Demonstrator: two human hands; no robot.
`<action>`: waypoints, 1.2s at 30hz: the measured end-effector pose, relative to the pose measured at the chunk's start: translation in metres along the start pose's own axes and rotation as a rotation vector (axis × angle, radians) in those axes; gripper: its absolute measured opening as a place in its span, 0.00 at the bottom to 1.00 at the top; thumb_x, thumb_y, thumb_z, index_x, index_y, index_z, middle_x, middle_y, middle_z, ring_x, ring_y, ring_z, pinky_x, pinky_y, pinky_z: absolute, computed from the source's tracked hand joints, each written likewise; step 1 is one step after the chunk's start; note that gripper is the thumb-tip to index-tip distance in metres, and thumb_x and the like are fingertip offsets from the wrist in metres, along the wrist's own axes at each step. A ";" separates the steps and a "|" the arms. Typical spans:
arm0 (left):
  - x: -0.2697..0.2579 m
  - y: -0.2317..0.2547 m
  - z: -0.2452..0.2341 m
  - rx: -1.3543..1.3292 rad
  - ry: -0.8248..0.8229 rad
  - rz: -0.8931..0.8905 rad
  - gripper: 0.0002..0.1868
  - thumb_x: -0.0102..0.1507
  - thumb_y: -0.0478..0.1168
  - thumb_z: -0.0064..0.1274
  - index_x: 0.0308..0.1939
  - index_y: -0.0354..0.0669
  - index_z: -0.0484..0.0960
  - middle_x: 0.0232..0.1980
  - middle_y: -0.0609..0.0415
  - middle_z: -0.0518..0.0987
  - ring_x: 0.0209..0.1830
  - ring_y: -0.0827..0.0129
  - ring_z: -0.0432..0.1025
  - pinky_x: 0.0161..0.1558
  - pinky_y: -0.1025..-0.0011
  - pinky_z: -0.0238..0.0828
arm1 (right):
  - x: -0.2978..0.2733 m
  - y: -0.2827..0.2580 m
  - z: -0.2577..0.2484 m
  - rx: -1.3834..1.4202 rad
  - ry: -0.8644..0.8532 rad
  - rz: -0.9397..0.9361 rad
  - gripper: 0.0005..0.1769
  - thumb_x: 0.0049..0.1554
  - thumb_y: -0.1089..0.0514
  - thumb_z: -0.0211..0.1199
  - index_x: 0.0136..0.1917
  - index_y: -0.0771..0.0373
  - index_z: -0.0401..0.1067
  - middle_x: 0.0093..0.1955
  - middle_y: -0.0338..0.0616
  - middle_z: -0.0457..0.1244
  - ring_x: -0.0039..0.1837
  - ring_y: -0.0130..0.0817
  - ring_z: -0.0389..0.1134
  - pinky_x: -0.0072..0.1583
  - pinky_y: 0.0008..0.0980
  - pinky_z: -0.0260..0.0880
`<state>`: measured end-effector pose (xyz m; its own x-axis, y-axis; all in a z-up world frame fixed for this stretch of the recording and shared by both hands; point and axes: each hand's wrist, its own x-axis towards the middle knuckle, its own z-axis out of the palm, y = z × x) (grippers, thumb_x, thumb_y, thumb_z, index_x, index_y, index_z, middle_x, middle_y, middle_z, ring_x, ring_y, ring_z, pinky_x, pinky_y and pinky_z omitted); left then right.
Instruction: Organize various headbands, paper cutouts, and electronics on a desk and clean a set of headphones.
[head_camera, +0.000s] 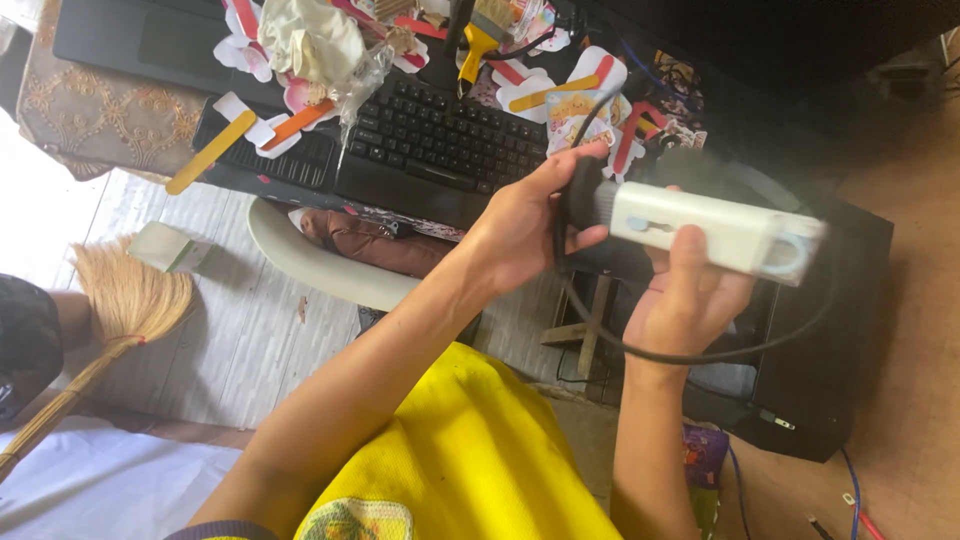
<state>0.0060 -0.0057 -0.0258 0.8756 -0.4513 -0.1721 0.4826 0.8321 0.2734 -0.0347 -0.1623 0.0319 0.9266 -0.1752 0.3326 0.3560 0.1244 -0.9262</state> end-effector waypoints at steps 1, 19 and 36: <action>0.005 -0.004 -0.008 -0.031 -0.033 0.007 0.23 0.76 0.51 0.34 0.71 0.52 0.71 0.58 0.55 0.74 0.55 0.69 0.72 0.52 0.64 0.78 | 0.002 0.003 -0.004 0.137 0.043 0.031 0.29 0.68 0.65 0.60 0.77 0.68 0.52 0.70 0.56 0.61 0.72 0.48 0.69 0.70 0.48 0.76; 0.006 -0.007 -0.008 -0.248 -0.007 0.102 0.18 0.75 0.36 0.34 0.68 0.42 0.70 0.51 0.50 0.77 0.47 0.65 0.74 0.54 0.60 0.75 | 0.009 -0.002 -0.006 0.001 -0.001 -0.158 0.27 0.69 0.62 0.64 0.75 0.70 0.56 0.67 0.54 0.61 0.67 0.44 0.68 0.72 0.51 0.73; -0.014 -0.010 0.007 -0.059 -0.046 0.087 0.18 0.74 0.32 0.34 0.67 0.37 0.69 0.55 0.51 0.78 0.49 0.70 0.75 0.54 0.66 0.75 | 0.040 0.017 -0.029 -0.502 -0.148 -0.294 0.27 0.80 0.61 0.58 0.81 0.61 0.46 0.76 0.52 0.55 0.72 0.41 0.62 0.74 0.43 0.67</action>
<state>-0.0112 -0.0098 -0.0190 0.9148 -0.3897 -0.1059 0.4038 0.8858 0.2286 0.0047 -0.1954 0.0239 0.8179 0.0101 0.5753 0.5326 -0.3913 -0.7504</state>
